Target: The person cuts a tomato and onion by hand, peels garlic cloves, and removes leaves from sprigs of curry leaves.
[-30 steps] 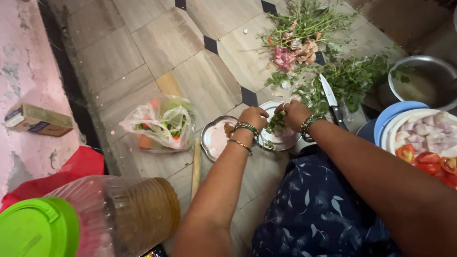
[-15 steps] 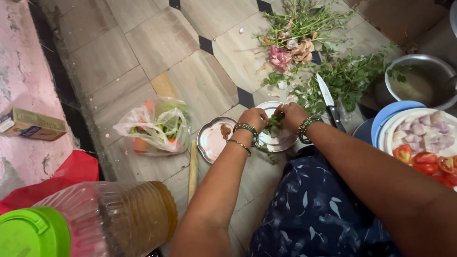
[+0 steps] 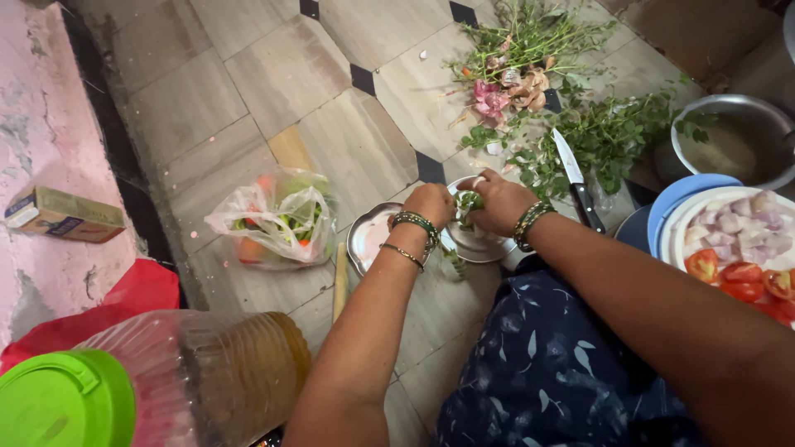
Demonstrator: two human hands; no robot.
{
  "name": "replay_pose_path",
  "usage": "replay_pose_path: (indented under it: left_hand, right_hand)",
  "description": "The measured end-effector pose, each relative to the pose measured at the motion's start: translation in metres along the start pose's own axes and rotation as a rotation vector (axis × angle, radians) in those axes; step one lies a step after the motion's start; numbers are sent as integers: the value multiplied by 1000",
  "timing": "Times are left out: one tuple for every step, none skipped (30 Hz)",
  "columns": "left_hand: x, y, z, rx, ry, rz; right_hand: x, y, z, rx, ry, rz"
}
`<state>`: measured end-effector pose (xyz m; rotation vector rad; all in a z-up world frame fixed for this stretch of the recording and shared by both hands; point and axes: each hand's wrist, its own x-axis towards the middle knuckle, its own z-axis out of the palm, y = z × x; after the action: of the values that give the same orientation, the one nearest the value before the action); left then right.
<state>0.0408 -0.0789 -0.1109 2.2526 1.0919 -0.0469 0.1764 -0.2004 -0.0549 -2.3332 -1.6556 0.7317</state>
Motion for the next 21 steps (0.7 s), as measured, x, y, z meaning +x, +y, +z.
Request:
replay_pose_path:
  left_hand:
    - [1,0,1,-3,-30,36]
    - [2,0,3,-7,-61,72]
    - [4,0,6,-6,-61,74]
    - [7,1,9,9,-45,74]
    - [8,2,11,25,-30,74]
    - [8,2,12,26,-30,75]
    - [6,2,12,-4,-27,61]
    - [5,4,12,-33,-24,48]
    - [4,6,10,-32,-23,49]
    - [2,7,6,-26,-49,31]
    - [0,8,3,-19,-74,12]
    - [-3,9,-1,-19,-74,13]
    - [-8,8,-4,-59,-41,21]
    - [-11,9,-7,-99,-8,30]
    - [-13,12,-8,-99,-7,31]
    - [-16,14,-9,-131,-22,-6]
    - [-17,16,-9,-164,-37,-43]
    - [-18,18,-9,-163,-39,-42]
    - [-19,19,-8,-194,-36,-25]
    - [-18,19,-7,-225,-32,-8]
    - [-17,20,-6,-225,-32,-7]
  right_hand:
    - [-1,-5,-2,0,2,0]
    - [-1,-7,-1,-27,46,-68]
    - [0,-7,2,-55,90,-137]
    - [3,-5,5,-55,92,-137]
    - [6,-1,10,-103,109,-128]
    - [9,4,14,-151,125,-119]
    - [11,9,19,-150,126,-118]
    - [13,14,22,-154,131,-124]
    - [14,19,24,-159,136,-130]
    - [14,22,24,-159,137,-130]
    - [13,25,23,-122,153,-91]
    - [13,27,22,-85,168,-53]
    - [12,27,20,-85,169,-53]
    - [10,28,16,-39,160,-24]
    - [9,28,14,7,151,6]
    - [8,27,12,7,152,7]
    - [6,26,10,30,156,14]
    - [4,26,8,54,160,23]
    - [3,25,7,54,160,24]
    - [2,23,6,30,141,37]
    - [2,22,6,5,123,51]
